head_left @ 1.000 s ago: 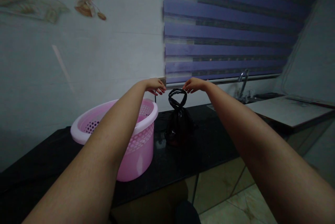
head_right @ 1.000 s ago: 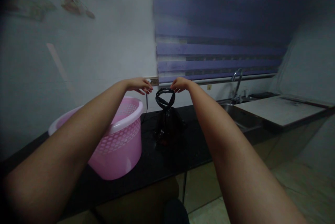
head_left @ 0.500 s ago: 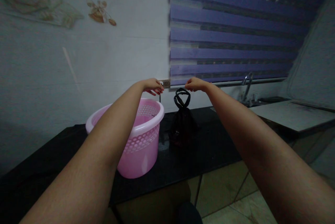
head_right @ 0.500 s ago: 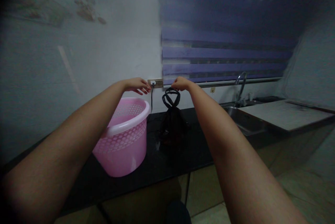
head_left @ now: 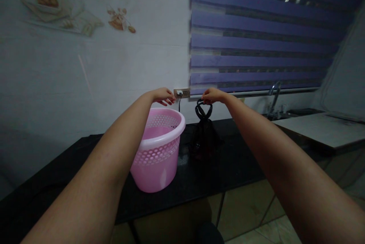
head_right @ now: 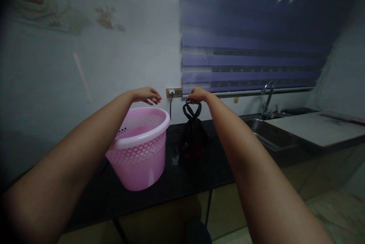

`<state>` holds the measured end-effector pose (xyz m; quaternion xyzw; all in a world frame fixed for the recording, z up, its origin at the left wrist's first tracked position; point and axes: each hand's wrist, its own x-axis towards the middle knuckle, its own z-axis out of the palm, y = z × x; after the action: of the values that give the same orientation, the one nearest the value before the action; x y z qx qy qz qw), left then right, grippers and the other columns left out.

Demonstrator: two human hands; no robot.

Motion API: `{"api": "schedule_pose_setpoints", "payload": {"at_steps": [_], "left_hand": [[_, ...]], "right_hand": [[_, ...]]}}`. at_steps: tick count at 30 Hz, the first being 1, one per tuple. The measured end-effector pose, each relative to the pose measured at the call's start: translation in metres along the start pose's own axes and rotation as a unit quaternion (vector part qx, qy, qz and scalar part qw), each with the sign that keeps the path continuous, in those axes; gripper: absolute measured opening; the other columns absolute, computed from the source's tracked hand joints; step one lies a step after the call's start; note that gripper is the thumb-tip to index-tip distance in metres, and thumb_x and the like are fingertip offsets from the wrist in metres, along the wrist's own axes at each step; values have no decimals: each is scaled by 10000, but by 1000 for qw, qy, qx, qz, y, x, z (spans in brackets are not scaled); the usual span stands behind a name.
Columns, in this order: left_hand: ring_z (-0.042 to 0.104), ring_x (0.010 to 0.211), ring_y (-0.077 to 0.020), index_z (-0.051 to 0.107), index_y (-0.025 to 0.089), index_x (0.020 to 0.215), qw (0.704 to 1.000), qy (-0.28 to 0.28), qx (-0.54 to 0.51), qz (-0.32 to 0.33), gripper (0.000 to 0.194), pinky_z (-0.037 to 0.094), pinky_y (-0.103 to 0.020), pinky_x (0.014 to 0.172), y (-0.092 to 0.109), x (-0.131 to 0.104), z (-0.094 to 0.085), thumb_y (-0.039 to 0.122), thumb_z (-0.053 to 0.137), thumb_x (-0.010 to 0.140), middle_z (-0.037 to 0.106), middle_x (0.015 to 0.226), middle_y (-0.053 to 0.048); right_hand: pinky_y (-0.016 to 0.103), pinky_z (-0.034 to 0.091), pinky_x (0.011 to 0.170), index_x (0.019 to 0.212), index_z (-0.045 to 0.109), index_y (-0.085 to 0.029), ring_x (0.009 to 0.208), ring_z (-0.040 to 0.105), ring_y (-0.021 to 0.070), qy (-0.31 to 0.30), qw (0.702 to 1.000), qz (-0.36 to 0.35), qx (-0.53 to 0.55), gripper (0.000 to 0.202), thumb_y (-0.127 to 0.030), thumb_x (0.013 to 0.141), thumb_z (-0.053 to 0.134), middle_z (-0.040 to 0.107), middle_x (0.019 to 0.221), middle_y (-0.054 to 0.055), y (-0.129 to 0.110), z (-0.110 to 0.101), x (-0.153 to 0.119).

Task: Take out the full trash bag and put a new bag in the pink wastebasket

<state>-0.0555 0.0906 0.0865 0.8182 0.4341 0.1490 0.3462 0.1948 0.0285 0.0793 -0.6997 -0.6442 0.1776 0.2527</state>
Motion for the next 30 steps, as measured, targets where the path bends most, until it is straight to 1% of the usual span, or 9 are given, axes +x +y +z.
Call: {"api": "schedule_pose_setpoints", "payload": {"at_steps": [4, 7, 9, 13, 19, 24, 30], "left_hand": [[617, 1060, -254, 678, 152, 910, 1000, 15, -14, -1, 245, 492, -340, 838, -9, -6, -6, 255, 612, 697, 697, 1085, -134], [621, 1040, -251, 673, 154, 846, 999, 26, -29, -5, 189, 495, -334, 820, -16, -11, -10, 240, 628, 685, 703, 1051, -133], [623, 1030, -247, 669, 156, 828, 999, 31, -37, -9, 166, 498, -321, 799, -21, -14, -12, 237, 632, 688, 703, 1055, -132], [631, 1001, -236, 670, 156, 824, 998, 38, -40, -14, 156, 503, -309, 777, -31, -19, -16, 223, 621, 692, 701, 1064, -132], [644, 965, -227, 674, 140, 893, 998, 46, -28, -13, 231, 513, -311, 777, -47, -23, -23, 211, 609, 683, 692, 1092, -144], [652, 941, -225, 669, 151, 914, 998, 55, -34, -17, 229, 516, -301, 751, -60, -27, -31, 237, 595, 715, 692, 1106, -152], [655, 922, -230, 664, 161, 842, 997, 60, -44, -21, 169, 513, -307, 737, -76, -31, -37, 222, 608, 694, 692, 1088, -143]], "right_hand": [[170, 426, 537, 805, 629, -80, 527, 554, 63, -19, 1000, 4, 9, 148, -130, 894, 521, 636, 673, 50, -3, 8, 3], [164, 461, 566, 853, 642, -81, 551, 578, 64, -32, 999, 2, 15, 135, -125, 897, 522, 672, 736, 66, -7, 15, 3], [171, 485, 591, 871, 646, -83, 556, 586, 69, -44, 999, 0, 17, 130, -125, 896, 526, 677, 737, 66, -11, 19, 3], [191, 511, 624, 900, 640, -86, 561, 601, 80, -62, 998, 0, 11, 124, -139, 903, 528, 667, 709, 62, -20, 28, 2], [227, 523, 629, 900, 616, -73, 564, 608, 87, -83, 996, -12, 21, 120, -124, 907, 508, 678, 805, 88, -34, 40, -3], [254, 527, 658, 880, 618, -58, 548, 602, 91, -91, 995, -18, 25, 146, -148, 910, 507, 671, 771, 85, -42, 48, -3], [208, 508, 639, 873, 616, -67, 551, 604, 71, -109, 994, -18, 17, 150, -115, 912, 480, 678, 804, 84, -47, 60, 2]]}}
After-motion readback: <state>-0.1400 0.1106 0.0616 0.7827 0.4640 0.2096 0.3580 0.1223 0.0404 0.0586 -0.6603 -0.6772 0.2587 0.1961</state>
